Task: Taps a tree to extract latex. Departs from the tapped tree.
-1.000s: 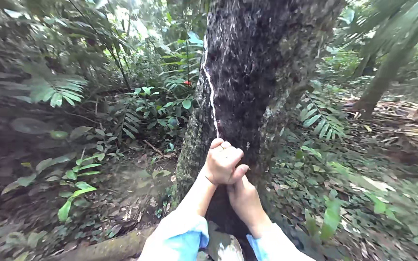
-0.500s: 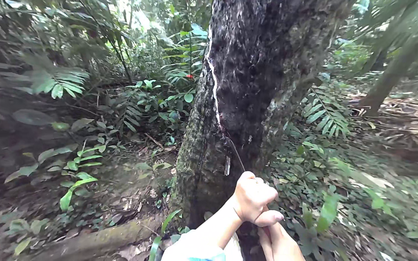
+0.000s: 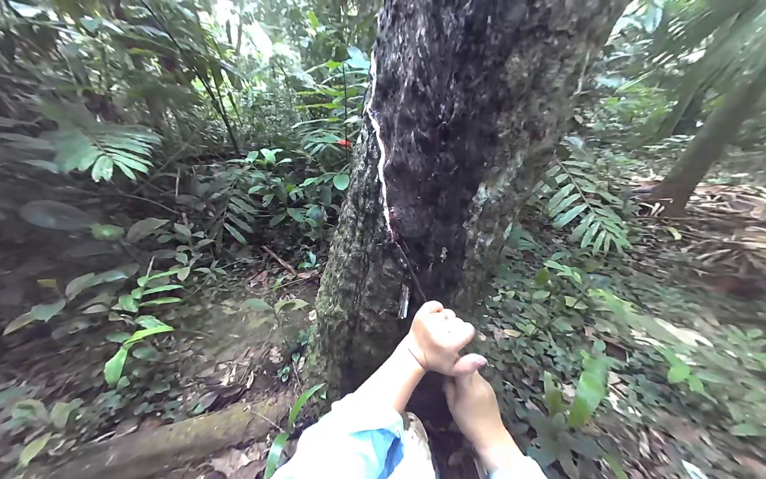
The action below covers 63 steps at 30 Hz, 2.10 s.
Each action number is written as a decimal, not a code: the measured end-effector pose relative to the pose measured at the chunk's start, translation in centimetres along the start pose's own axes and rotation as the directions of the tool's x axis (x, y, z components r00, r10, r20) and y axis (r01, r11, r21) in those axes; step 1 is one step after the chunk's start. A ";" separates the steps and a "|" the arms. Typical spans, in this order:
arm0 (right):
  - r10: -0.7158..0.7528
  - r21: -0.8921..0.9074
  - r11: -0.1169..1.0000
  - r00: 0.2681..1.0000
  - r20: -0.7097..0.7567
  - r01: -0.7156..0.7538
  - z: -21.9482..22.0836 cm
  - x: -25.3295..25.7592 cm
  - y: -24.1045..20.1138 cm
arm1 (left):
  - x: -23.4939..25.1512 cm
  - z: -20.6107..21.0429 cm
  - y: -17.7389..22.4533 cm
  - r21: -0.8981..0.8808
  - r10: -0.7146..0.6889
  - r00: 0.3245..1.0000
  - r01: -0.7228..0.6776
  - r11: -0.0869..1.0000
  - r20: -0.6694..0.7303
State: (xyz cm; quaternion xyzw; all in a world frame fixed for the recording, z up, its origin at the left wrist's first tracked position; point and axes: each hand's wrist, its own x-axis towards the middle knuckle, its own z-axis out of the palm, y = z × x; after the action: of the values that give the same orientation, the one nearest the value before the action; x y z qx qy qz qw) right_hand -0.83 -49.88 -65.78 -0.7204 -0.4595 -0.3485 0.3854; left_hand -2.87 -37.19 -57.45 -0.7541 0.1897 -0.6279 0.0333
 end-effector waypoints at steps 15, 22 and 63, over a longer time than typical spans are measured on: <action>0.053 0.265 0.909 0.721 0.691 -0.321 -3.1 2.1 -5.9 | 5.9 -11.5 -7.9 0.314 -0.710 0.673 0.641 0.700 0.209; 0.134 0.324 0.847 0.758 0.638 -0.422 -10.3 -6.3 -1.5 | 2.6 -5.5 -10.0 0.199 -0.468 0.879 0.444 0.874 0.093; -0.210 0.213 0.967 0.918 0.336 0.143 -12.2 3.3 9.4 | 7.0 -3.3 7.5 -0.319 -0.829 -0.116 0.887 -0.335 0.547</action>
State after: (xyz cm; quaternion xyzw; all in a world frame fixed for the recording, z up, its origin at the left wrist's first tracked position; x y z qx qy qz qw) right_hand 7.18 -61.90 -59.56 -0.6883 -0.6149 -0.2019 0.3276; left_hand -6.93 -45.83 -52.39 -0.6133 -0.2453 -0.2902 -0.6925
